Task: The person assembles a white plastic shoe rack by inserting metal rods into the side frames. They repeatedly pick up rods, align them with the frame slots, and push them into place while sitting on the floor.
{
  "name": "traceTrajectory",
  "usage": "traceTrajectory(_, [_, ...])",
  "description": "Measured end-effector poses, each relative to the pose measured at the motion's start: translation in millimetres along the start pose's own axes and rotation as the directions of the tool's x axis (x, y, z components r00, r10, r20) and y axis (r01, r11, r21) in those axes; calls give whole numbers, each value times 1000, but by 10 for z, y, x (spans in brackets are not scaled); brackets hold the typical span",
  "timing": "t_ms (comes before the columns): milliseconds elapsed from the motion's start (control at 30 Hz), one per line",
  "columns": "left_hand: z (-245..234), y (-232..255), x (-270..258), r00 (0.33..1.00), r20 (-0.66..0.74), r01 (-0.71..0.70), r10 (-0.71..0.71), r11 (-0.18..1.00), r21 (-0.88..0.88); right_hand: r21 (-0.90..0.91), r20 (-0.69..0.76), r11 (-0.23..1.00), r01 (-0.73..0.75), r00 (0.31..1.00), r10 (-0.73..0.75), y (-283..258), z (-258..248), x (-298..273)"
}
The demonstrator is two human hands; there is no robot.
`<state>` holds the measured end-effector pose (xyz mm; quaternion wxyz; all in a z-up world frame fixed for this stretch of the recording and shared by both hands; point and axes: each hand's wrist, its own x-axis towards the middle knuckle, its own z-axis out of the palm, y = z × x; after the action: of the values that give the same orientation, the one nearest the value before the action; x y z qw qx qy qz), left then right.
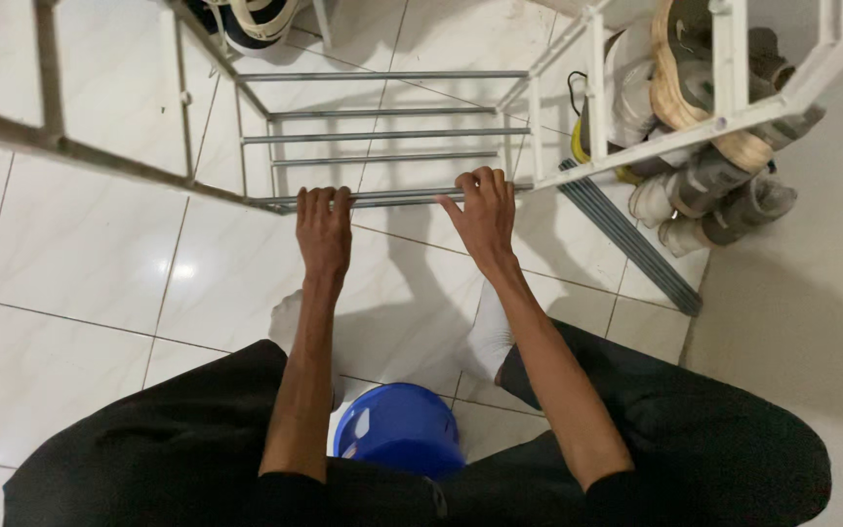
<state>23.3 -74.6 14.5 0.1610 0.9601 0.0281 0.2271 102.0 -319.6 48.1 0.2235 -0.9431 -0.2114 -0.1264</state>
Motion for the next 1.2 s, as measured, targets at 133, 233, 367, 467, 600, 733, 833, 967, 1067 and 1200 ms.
traceTrajectory(133, [-71,-33,-71,999,-39,13,-12,1000,28,33,-109,999,4,994,0,76,-25,-67])
traceTrajectory(233, [-1,101,-7,999,-7,-51,51,998,-30,73,-198,997,-16,980,30,162,-39,-135])
traceTrajectory(367, [367,601,256,959,22,-275,283,947,-169,100,-260,986,-130,954,152,312,-57,-241])
traceTrajectory(467, [637,1026,415,926,115,-319,360,907,-274,142,-237,966,-215,941,244,453,-113,-296])
traceTrajectory(600, [914,1398,551,897,299,-218,325,915,-340,292,-200,922,-253,927,318,577,-166,-326])
traceTrajectory(733, [1089,1420,765,805,510,-116,305,922,-369,372,-186,901,-225,933,309,609,-183,-323])
traceTrajectory(833, [1148,1404,865,767,516,-217,383,910,-353,458,-138,828,-323,895,425,614,-178,-245])
traceTrajectory(967, [1247,1488,806,806,408,-291,429,888,-357,452,-130,838,-306,907,402,677,-189,-177])
traceTrajectory(1067, [1317,1519,703,838,286,-371,465,869,-327,455,-70,822,-344,906,418,681,-172,-159])
traceTrajectory(1200, [1346,1485,663,838,311,-342,448,876,-341,461,-68,832,-309,922,380,711,-182,-173])
